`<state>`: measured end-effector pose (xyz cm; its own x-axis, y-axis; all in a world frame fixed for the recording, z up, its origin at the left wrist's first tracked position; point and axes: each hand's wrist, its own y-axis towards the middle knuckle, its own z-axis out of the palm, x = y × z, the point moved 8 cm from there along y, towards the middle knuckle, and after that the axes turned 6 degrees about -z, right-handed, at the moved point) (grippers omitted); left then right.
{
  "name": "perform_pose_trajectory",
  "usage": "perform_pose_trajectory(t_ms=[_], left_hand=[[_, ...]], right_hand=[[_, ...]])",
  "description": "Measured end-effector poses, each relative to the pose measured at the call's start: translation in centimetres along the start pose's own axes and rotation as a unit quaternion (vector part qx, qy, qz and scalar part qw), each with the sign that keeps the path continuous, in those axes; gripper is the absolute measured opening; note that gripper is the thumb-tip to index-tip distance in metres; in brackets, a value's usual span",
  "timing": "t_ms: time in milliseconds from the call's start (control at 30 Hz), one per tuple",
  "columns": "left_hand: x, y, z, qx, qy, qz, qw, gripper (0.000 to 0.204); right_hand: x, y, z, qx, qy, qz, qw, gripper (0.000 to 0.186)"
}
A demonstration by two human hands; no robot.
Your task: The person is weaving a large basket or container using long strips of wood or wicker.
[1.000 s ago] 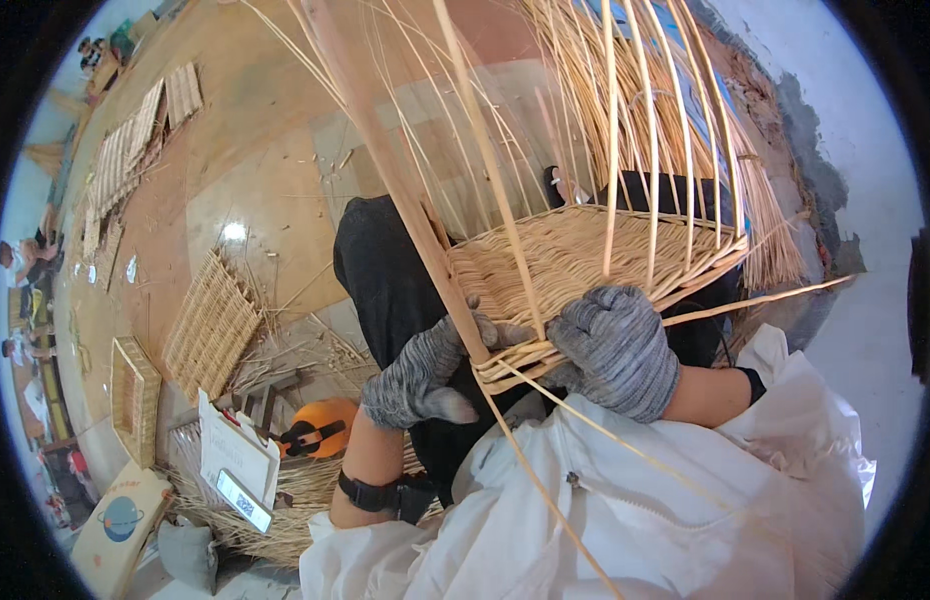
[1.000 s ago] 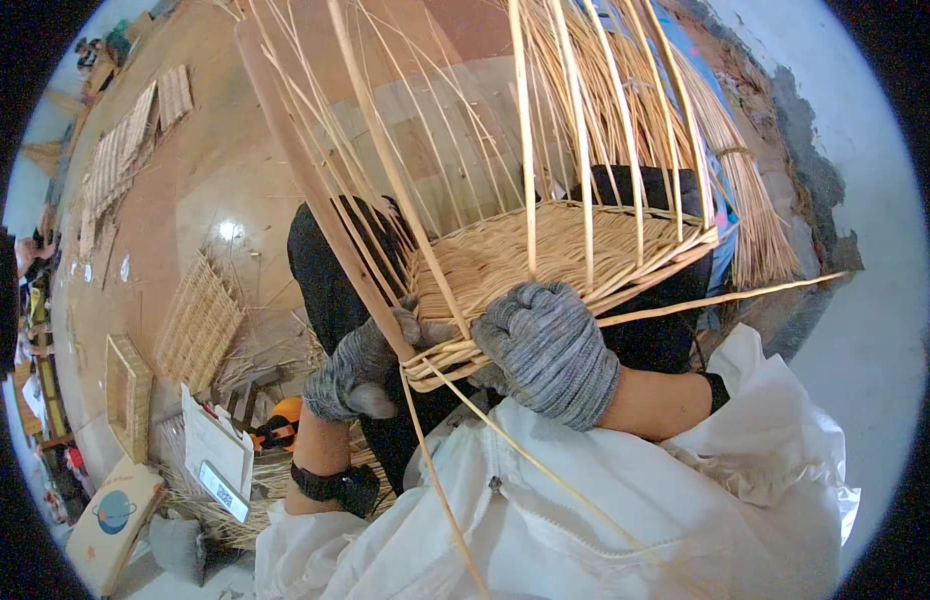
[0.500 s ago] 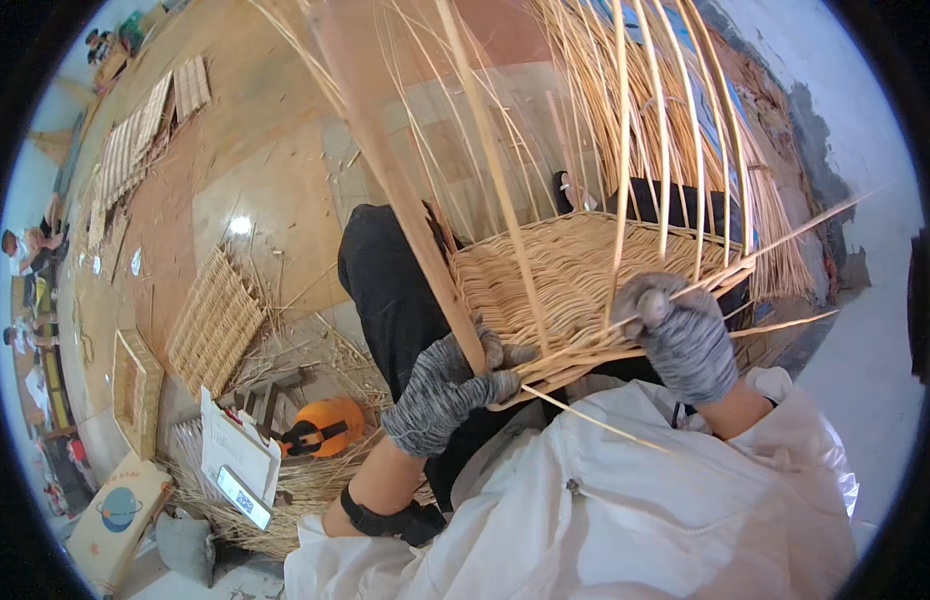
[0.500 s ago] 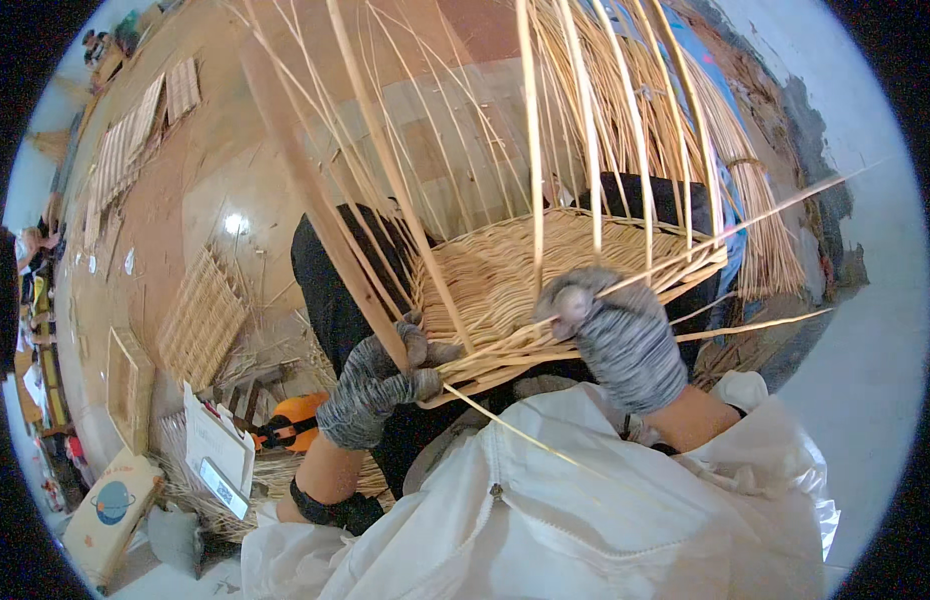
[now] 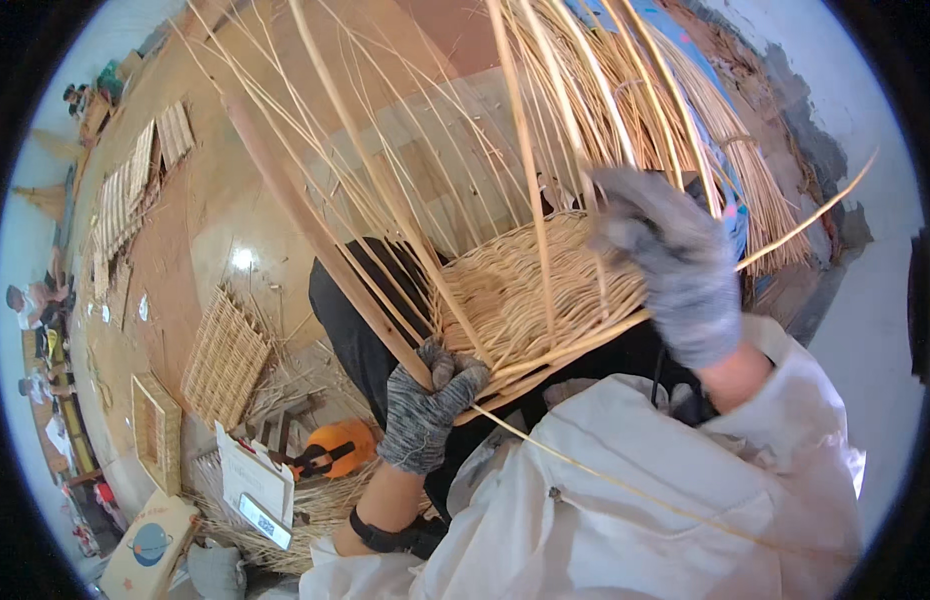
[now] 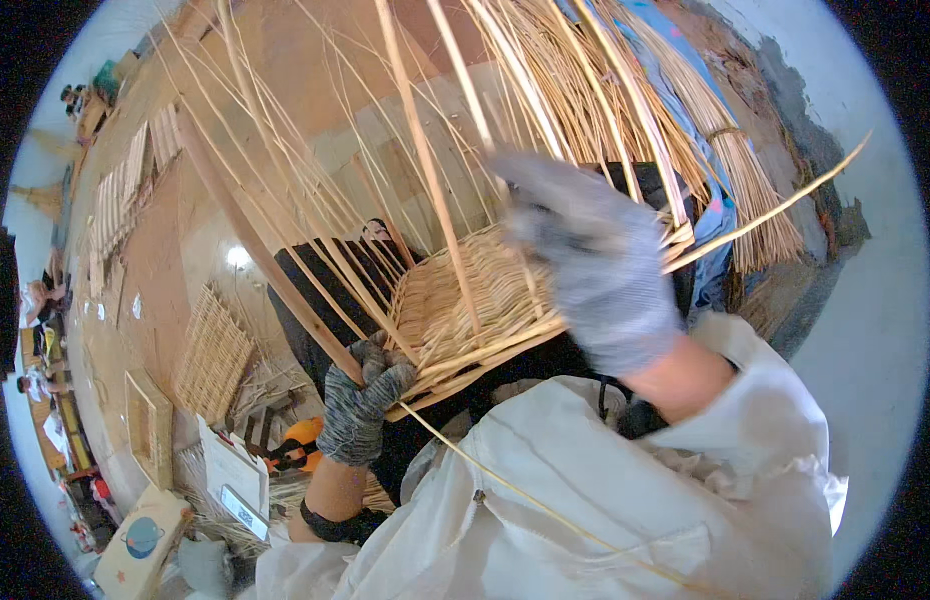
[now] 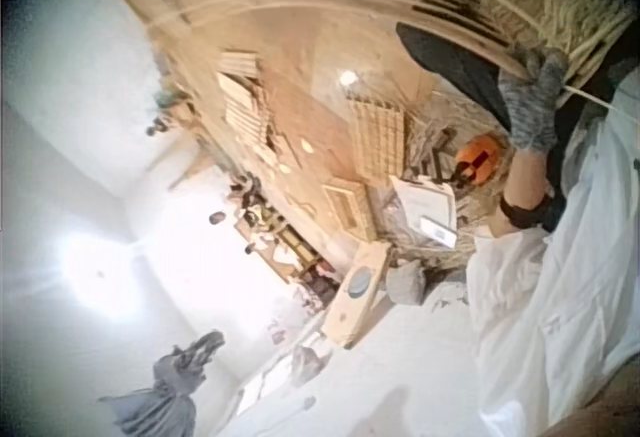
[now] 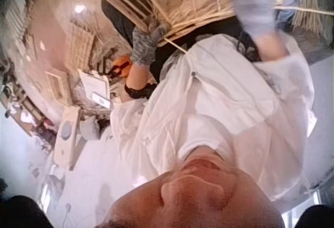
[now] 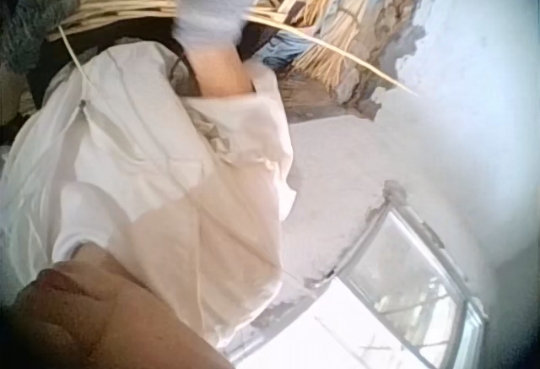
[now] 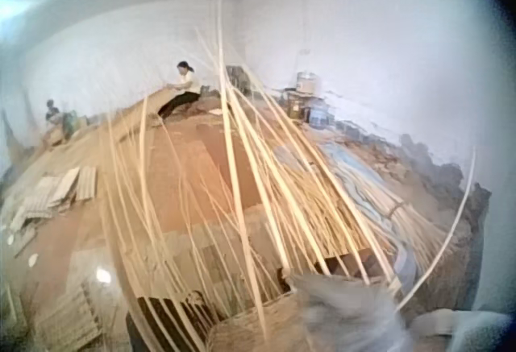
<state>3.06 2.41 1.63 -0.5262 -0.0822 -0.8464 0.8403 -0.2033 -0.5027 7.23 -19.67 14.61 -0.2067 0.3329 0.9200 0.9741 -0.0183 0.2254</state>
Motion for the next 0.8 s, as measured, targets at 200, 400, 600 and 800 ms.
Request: perform_pose_trajectory(t_ms=[200,400,600,800], left_hand=[[-0.1,0.2,0.9,-0.015,-0.009,-0.024,1.0,0.029],[5.1,-1.0,-1.5,-0.029,-0.144,-0.036,0.989,0.042],[0.7,-0.9,-0.9,-0.095,-0.097,0.084,0.987,0.04],[1.9,2.8,-4.7,-0.086,-0.237,0.133,0.959,0.043]], right_hand=[[3.8,-4.0,1.4,0.153,-0.364,-0.285,0.873,0.036],[-2.1,-8.8,8.4,0.414,-0.45,-0.214,0.762,0.039],[-1.9,-9.5,9.3,0.312,-0.451,-0.204,0.811,0.037],[-2.8,-5.9,13.7,0.303,-0.462,-0.221,0.804,0.037]])
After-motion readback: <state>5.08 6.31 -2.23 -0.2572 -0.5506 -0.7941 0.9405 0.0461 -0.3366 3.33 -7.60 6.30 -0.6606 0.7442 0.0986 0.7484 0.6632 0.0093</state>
